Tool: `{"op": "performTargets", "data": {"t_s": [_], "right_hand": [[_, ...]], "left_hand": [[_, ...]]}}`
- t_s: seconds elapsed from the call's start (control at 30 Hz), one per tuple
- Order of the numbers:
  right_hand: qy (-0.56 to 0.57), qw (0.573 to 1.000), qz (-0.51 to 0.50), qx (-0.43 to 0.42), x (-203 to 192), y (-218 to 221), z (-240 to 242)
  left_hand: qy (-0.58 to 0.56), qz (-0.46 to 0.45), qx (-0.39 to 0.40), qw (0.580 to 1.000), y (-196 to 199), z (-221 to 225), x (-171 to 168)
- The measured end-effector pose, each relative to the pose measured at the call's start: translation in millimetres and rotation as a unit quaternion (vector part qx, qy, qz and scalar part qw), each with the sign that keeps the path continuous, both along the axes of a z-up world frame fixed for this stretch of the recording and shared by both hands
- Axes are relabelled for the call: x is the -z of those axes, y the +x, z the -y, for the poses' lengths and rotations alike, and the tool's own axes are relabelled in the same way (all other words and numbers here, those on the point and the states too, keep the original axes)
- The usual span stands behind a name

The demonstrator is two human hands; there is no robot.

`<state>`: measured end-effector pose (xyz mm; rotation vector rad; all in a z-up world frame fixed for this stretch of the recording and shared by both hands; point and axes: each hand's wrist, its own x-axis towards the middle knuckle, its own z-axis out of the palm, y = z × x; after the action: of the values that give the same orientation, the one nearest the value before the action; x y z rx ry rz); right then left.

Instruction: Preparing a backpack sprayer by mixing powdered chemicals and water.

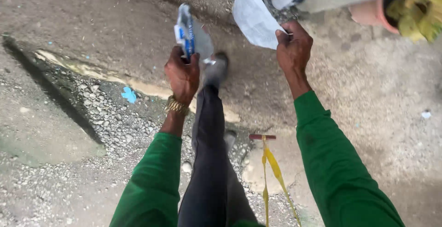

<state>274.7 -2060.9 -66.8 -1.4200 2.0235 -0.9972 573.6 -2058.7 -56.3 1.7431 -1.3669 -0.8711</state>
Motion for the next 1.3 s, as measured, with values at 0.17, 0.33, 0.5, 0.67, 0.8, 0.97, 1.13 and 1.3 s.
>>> {"op": "performTargets", "data": {"t_s": [0.17, 0.33, 0.5, 0.67, 0.8, 0.97, 1.13, 1.3], "right_hand": [[0.043, 0.999, 0.012, -0.004, 141, -28, 131], [0.037, 0.996, -0.025, 0.076, 213, -79, 186], [0.018, 0.982, -0.167, 0.09, 210, -106, 198], [0.044, 0.979, -0.178, 0.085, 181, -89, 212], [0.023, 0.975, -0.202, 0.086, 184, -82, 200], [-0.014, 0.99, -0.117, 0.078, 176, -70, 168], [0.091, 0.976, -0.077, 0.183, 150, -59, 158], [0.091, 0.969, -0.04, 0.225, 145, -59, 130]], "left_hand": [[0.067, 0.017, 0.032, 0.997, -49, 132, 101], [0.039, 0.056, 0.131, 0.989, -104, 222, 200], [0.048, 0.019, 0.142, 0.988, -155, 266, 254], [0.112, 0.06, 0.245, 0.961, -201, 287, 309], [0.018, 0.061, 0.211, 0.975, -212, 298, 342], [0.086, 0.073, 0.23, 0.966, -179, 290, 335], [0.057, 0.08, 0.282, 0.954, -160, 281, 316], [0.044, 0.092, 0.318, 0.943, -132, 262, 344]]}}
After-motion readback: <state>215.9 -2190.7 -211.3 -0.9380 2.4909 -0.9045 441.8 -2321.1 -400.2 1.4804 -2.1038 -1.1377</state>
